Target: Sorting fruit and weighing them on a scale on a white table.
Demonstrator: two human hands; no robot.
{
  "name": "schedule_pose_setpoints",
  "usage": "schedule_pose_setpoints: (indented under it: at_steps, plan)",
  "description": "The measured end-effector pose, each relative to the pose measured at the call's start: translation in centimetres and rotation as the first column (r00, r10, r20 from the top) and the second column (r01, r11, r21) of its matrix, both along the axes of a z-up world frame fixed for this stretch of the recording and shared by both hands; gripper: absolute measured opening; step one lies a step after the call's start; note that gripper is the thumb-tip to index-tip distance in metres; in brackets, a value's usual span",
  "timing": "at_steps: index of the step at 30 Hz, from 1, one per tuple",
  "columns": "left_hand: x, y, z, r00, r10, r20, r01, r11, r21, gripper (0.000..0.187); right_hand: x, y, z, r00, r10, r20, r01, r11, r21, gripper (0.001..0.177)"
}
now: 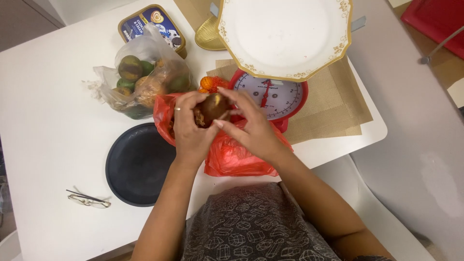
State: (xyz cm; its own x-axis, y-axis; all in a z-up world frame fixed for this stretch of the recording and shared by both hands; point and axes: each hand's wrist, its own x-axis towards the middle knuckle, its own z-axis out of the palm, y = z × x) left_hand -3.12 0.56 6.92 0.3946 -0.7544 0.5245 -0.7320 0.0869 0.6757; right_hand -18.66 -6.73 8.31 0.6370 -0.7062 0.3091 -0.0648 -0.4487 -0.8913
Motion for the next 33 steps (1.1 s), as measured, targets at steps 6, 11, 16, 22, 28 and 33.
schedule_pose_setpoints:
  at_steps: [6, 11, 16, 22, 28, 33]
  plan:
    - [-2.0, -2.4, 6.2, 0.968, -0.249, 0.013, 0.248, 0.959, -0.137, 0.058, -2.2, -3.3, 5.1, 0.993, 0.030, 0.113, -0.025, 0.998, -0.050, 0.051]
    - [-2.9, -7.4, 8.4, 0.945, -0.314, 0.094, 0.325, 0.935, -0.143, 0.055, -4.2, -9.4, 8.5, 0.990, -0.124, 0.062, 0.136, 0.958, -0.252, 0.049]
    - [-3.5, -9.7, 7.1, 0.899, -0.429, -0.087, 0.425, 0.903, -0.065, 0.050, -5.4, -14.6, 7.3, 0.936, -0.279, -0.216, 0.215, 0.936, -0.279, 0.048]
    - [-3.5, -10.5, 5.1, 0.901, -0.397, -0.172, 0.407, 0.913, 0.023, 0.042, -4.9, -15.3, 6.2, 0.772, -0.387, -0.504, 0.297, 0.921, -0.253, 0.059]
    - [-3.4, -10.5, 4.9, 0.897, -0.390, -0.207, 0.403, 0.915, 0.022, 0.038, -4.6, -14.4, 6.7, 0.773, -0.424, -0.471, 0.329, 0.904, -0.273, 0.060]
    - [-3.1, -10.1, 4.8, 0.900, -0.380, -0.214, 0.396, 0.918, 0.035, 0.038, -6.0, -13.8, 6.2, 0.761, -0.551, -0.342, 0.408, 0.817, -0.407, 0.051]
